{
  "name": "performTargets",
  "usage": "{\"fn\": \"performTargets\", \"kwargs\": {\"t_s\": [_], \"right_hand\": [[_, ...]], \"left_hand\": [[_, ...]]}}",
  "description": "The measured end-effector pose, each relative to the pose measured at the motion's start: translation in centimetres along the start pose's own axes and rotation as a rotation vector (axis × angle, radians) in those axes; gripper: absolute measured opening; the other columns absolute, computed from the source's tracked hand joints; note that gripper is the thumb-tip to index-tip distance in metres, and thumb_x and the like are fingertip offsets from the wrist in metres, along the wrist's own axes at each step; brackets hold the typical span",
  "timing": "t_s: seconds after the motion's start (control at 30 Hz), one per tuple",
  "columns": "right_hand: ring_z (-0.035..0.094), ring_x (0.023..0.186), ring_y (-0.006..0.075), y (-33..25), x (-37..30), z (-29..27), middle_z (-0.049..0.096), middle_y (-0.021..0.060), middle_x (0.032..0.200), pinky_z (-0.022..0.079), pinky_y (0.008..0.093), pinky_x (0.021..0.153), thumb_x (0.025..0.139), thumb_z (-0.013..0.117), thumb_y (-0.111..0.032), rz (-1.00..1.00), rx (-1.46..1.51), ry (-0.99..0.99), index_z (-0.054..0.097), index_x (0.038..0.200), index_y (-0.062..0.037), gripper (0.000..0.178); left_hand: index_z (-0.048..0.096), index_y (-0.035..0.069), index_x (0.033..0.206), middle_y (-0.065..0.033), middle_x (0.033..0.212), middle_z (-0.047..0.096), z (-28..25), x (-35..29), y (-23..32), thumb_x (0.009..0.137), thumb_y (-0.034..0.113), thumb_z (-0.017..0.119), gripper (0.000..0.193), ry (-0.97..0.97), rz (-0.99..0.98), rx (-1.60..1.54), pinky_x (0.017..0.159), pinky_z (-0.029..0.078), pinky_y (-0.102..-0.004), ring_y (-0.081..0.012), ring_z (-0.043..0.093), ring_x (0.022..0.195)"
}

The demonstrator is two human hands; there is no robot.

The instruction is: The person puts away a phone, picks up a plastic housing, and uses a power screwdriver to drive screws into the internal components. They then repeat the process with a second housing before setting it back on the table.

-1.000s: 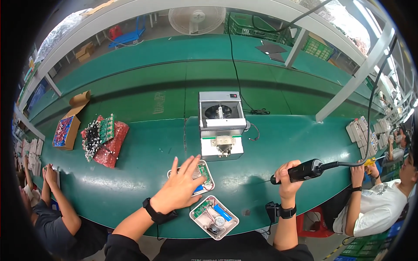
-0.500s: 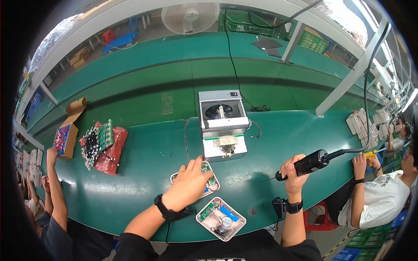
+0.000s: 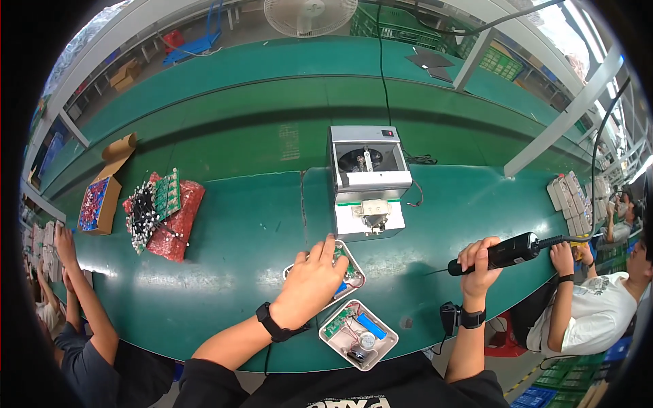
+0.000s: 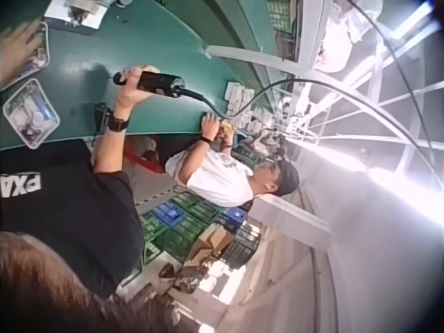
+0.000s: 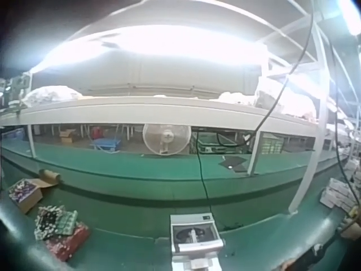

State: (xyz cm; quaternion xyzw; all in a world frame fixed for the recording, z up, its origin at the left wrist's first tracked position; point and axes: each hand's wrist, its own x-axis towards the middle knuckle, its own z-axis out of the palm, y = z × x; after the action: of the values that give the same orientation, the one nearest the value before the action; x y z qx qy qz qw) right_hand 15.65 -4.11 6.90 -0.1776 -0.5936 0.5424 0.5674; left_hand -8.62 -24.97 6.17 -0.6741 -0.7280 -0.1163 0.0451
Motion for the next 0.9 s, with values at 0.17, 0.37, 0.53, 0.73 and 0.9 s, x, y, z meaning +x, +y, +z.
{"fn": "performTargets", "kwargs": {"t_s": [0.17, 0.37, 0.53, 0.73, 0.9], "right_hand": [[0.041, 0.048, 0.0105, 0.0, -0.4, 0.6, 0.042, 0.0006, 0.062, 0.043, 0.0273, 0.051, 0.095, 0.064, -0.023, -0.036, -0.081, -0.09, 0.043, 0.097, -0.0064, 0.026], [0.041, 0.048, 0.0102, 0.0, -1.0, 0.5, 0.042, 0.0005, 0.062, 0.042, 0.027, 0.051, 0.095, 0.065, -0.023, -0.079, -0.105, -0.125, 0.042, 0.096, -0.0066, 0.028], [0.041, 0.049, 0.0104, 0.0, -1.1, -0.5, 0.042, 0.0004, 0.063, 0.042, 0.0271, 0.051, 0.096, 0.062, -0.026, -0.097, -0.065, -0.08, 0.041, 0.095, -0.0075, 0.028], [0.042, 0.049, 0.0112, -0.1, -1.3, -1.2, 0.042, 0.0012, 0.062, 0.042, 0.0272, 0.051, 0.096, 0.06, -0.026, -0.113, 0.012, 0.018, 0.039, 0.094, -0.0074, 0.029], [0.042, 0.05, 0.0116, -0.4, -1.6, -1.2, 0.042, 0.0017, 0.062, 0.042, 0.0276, 0.051, 0.095, 0.061, -0.026, -0.13, 0.032, 0.044, 0.039, 0.093, -0.0072, 0.029]], "left_hand": [[0.06, 0.002, 0.096, -0.03, 0.13, 0.054, 0.5, -0.2, 0.3, 0.078, 0.007, 0.062, 0.018, 0.016, -0.009, 0.076, 0.084, 0.052, -0.0467, -0.0345, 0.058, 0.113], [0.06, 0.004, 0.101, -0.0305, 0.133, 0.051, 0.2, -0.1, 0.6, 0.079, 0.008, 0.061, 0.022, 0.034, -0.025, 0.0, 0.082, 0.05, -0.049, -0.0356, 0.056, 0.113], [0.056, 0.006, 0.103, -0.0307, 0.138, 0.044, 0.3, 0.0, 0.5, 0.082, 0.008, 0.061, 0.022, -0.058, -0.057, -0.08, 0.09, 0.043, -0.0489, -0.038, 0.05, 0.12], [0.056, 0.007, 0.11, -0.0292, 0.136, 0.047, 0.8, -0.1, 0.4, 0.082, 0.006, 0.06, 0.028, -0.045, -0.085, -0.108, 0.089, 0.044, -0.0485, -0.0355, 0.052, 0.117], [0.058, 0.008, 0.109, -0.0287, 0.137, 0.046, 0.5, 0.1, 0.4, 0.082, 0.005, 0.061, 0.027, -0.059, -0.101, -0.161, 0.093, 0.042, -0.0502, -0.0361, 0.051, 0.12]]}}
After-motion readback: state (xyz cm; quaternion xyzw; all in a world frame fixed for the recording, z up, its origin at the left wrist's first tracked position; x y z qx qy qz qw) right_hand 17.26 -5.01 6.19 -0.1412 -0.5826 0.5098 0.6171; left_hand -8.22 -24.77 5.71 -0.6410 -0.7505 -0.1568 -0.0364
